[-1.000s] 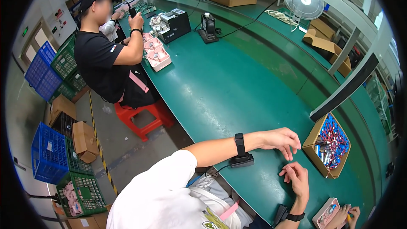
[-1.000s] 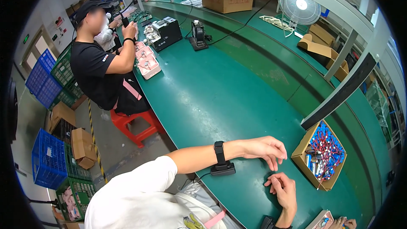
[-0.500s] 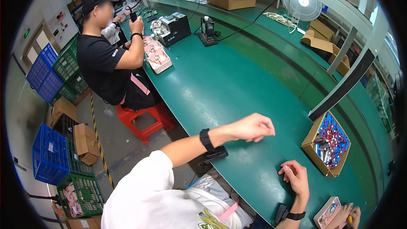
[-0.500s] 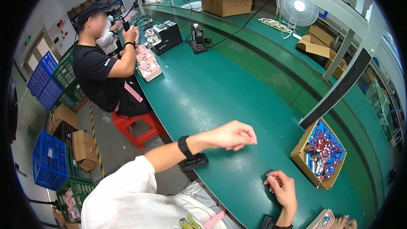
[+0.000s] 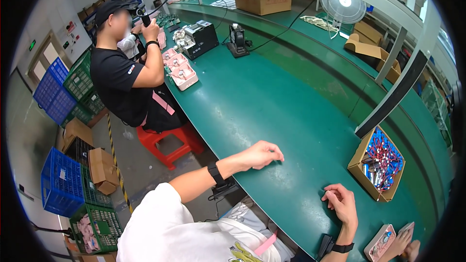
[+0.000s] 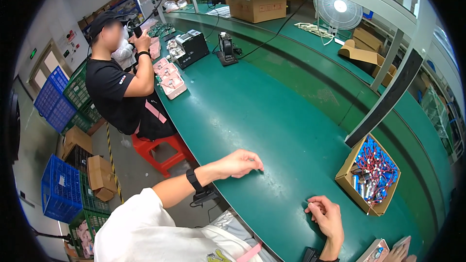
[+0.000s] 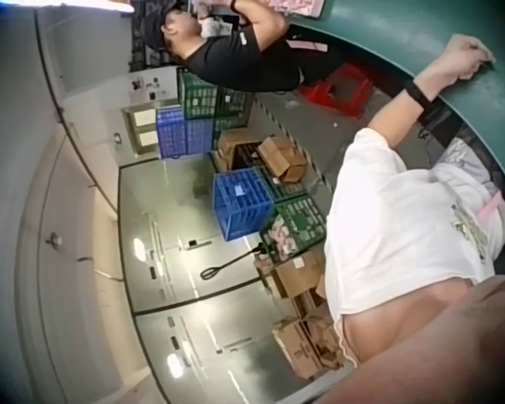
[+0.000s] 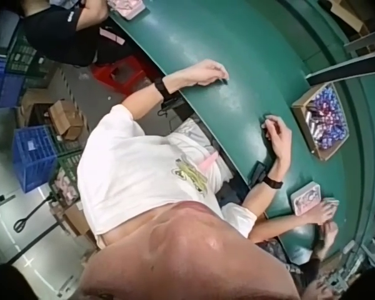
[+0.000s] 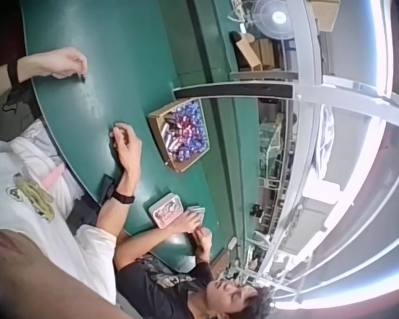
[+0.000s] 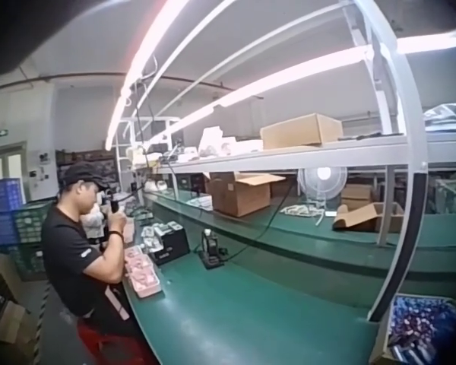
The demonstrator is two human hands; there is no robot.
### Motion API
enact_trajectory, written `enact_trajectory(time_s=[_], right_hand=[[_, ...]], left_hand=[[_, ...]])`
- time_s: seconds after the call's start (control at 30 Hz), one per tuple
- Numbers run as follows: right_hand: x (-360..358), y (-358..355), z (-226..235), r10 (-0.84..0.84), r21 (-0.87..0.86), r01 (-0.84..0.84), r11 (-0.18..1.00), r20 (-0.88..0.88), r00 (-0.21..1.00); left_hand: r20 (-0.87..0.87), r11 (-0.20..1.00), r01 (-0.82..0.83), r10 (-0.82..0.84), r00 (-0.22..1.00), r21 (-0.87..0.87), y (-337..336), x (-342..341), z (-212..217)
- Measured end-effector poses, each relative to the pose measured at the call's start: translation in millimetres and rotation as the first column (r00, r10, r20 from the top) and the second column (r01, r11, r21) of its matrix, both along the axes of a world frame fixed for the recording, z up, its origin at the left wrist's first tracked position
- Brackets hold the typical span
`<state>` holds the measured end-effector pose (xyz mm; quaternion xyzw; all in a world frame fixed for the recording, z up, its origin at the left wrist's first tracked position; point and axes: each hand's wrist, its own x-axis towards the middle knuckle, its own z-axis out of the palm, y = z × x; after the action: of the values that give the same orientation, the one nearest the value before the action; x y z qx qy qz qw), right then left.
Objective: Assembling small electronic components into plastic casing trays on a production line.
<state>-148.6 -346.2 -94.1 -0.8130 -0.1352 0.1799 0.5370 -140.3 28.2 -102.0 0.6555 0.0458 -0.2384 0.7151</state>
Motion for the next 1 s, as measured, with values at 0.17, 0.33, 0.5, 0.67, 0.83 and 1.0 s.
enact_trajectory(time_s=[0.17,0.33,0.5,0.67,0.83,1.0], right_hand=[[2.0,0.2,-0.3,0.005,-0.005,-0.005,1.0,-0.001,1.0],[2.7,-2.7,-3.1,0.007,0.038,-0.007,0.999,0.007,1.0],[1.8,-3.1,-1.3,0.006,0.024,-0.006,1.0,0.004,1.0],[1.7,-4.0,0.3,0.0,0.032,0.002,0.999,-0.046,0.999],[4.4,-9.5,-6.7,-0.004,0.072,0.008,0.997,-0.058,0.998],[4.2,-4.2,-3.1,0.001,0.023,0.0,1.0,-0.051,0.999]], left_hand=[[0.0,0.999,0.006,-0.006,1.0,-0.049,-17.9,1.8,-5.3],[0.071,0.998,-0.011,0.007,0.997,0.06,-28.0,-1.8,-7.8],[0.087,0.989,0.006,-0.019,0.996,0.146,-32.5,0.9,-5.1],[-0.082,0.987,0.084,-0.073,0.994,0.139,-30.9,9.5,5.6],[-0.026,0.964,0.26,-0.262,0.965,-0.057,-76.0,21.3,32.6],[0.173,0.916,0.367,-0.34,0.924,-0.161,-139.4,44.0,42.4]])
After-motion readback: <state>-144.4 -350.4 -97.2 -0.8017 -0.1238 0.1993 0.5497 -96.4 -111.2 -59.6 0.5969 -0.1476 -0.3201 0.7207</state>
